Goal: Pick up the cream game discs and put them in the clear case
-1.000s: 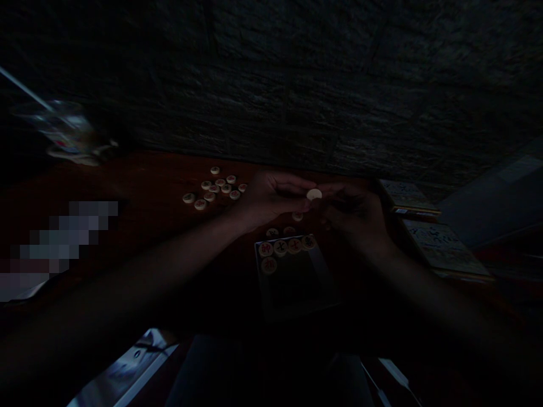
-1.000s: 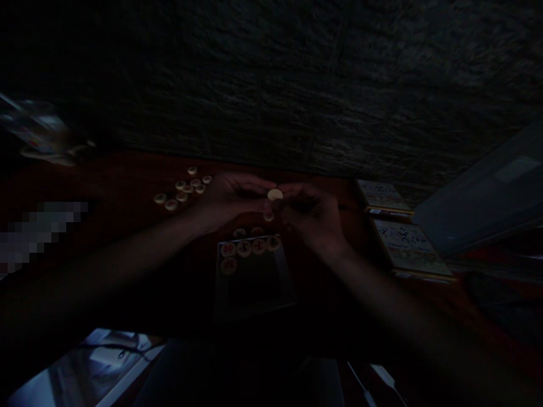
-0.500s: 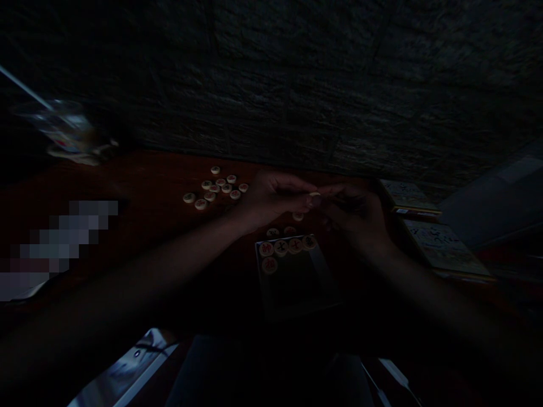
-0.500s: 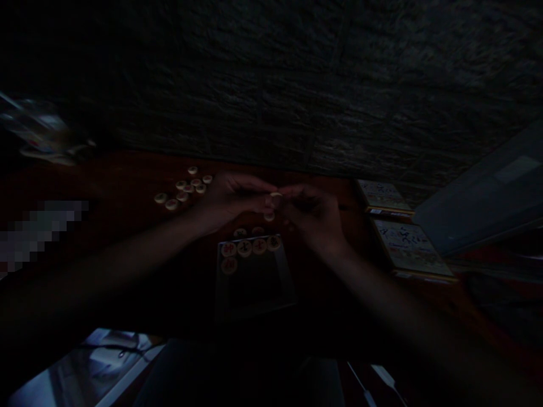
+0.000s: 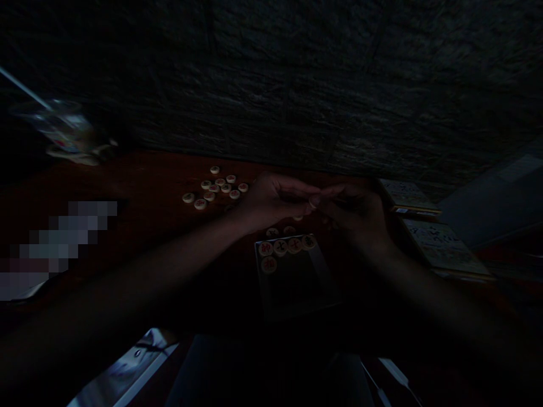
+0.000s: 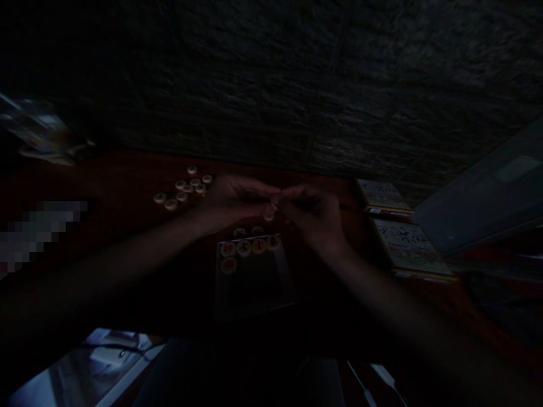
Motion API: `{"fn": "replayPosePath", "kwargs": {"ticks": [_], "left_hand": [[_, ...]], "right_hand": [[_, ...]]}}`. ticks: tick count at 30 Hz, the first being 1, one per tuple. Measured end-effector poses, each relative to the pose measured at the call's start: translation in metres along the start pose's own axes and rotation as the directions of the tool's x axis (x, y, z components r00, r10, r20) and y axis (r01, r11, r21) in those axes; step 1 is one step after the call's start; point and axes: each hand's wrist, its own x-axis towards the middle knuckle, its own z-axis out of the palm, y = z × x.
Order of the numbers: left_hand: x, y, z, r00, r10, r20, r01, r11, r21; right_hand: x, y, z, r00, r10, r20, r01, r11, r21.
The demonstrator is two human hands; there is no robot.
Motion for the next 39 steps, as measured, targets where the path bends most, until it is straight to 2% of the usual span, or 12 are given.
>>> {"fn": "replayPosePath", "kwargs": {"ticks": [4, 13, 20, 25, 39], "left_hand": [[-0.0004, 0.0006, 0.0004, 1.0, -0.003, 0.009, 0.003, 0.999, -0.032], [0.0015, 0.001, -0.0013, 0.997, -0.016, -0.076, 0.01, 0.997, -0.078], [-0.0011, 0.0019, 0.0001, 1.0, 0.013, 0.0, -0.013, 0.999, -0.051], [-0.0015, 0.0031, 0.0002, 1.0, -0.004, -0.007, 0.004, 1.0, -0.01], [-0.0014, 0.003, -0.0007, 0.999, -0.033, -0.037, 0.031, 0.999, -0.044]], "right_hand": [[0.0005, 0.0021, 0.0003, 1.0, -0.006, 0.007, 0.006, 1.0, 0.024], [-0.0006, 0.0035, -0.0007, 1.0, 0.017, 0.003, -0.017, 1.0, 0.015], [-0.0003, 0.0018, 0.0, 1.0, 0.008, -0.004, -0.007, 1.0, 0.008], [0.0004, 0.0024, 0.0, 1.0, -0.012, 0.001, 0.012, 1.0, 0.004], [-0.0004, 0.0, -0.0009, 1.0, -0.015, 0.008, 0.014, 1.0, 0.024]]}}
